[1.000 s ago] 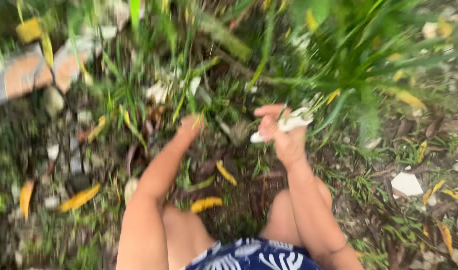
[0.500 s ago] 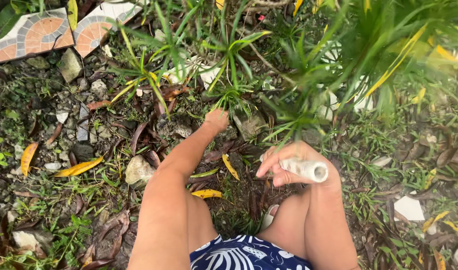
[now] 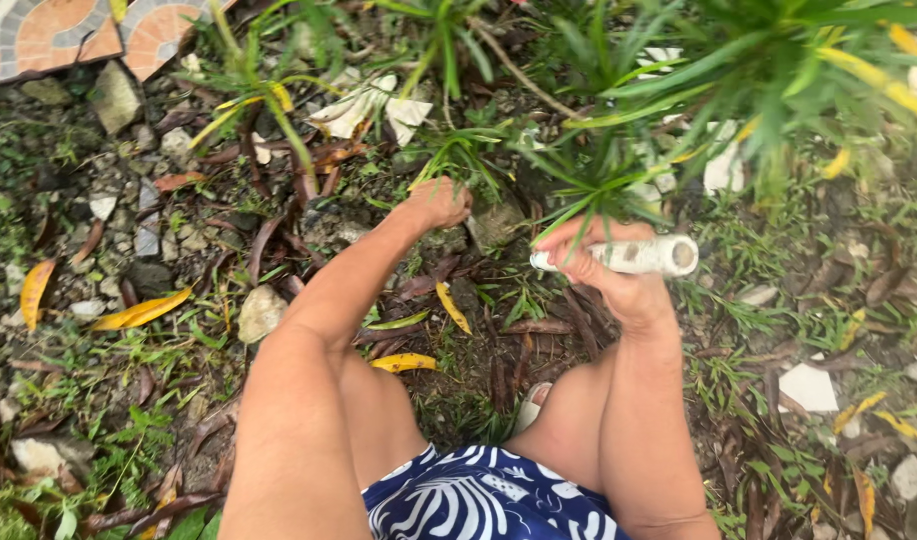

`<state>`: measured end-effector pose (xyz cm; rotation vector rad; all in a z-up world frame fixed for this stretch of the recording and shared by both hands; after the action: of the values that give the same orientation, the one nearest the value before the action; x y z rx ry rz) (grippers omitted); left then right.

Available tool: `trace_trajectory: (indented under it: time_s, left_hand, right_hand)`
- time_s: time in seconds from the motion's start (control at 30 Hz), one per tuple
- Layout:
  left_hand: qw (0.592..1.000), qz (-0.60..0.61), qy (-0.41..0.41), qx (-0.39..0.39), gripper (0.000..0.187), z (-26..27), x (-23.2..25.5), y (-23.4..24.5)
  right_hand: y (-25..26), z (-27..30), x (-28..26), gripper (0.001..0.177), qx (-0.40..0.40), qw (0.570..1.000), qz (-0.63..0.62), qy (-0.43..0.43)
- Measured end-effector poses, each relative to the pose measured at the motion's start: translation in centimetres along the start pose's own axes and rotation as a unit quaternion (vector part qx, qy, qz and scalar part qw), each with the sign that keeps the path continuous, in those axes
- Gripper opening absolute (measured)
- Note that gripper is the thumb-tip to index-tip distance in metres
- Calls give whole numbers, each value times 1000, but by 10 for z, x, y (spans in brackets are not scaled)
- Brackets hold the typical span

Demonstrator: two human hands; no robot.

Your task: The person pulls weeds and clears debris from the soil next to a blue wall and a body of water by hand and using a white pipe to pry up the roots.

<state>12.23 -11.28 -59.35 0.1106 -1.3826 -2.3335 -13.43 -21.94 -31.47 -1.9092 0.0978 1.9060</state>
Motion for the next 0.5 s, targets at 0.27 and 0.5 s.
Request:
trace_trajectory:
  time_s: [0.27,0.5]
  left_hand:
    - [791,601,-95,-57,15,-21,46,-30]
    - [881,463,62,-74,25,-33,106,-72]
  right_hand:
    - [25,16,-18,28,73,980,-133,129]
    - [23,1,-5,28,41,982,-162,93]
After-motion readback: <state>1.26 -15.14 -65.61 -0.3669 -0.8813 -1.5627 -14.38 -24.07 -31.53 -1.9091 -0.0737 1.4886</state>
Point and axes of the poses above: each hand's wrist, its own z-axis away from the middle knuckle, its own y-axis out of the back of the hand, x = y × z, the point moved 1 cm from there along -z, towards the middle knuckle, and after that the axes turned 15 degrees about -z, right-handed, at the moved point
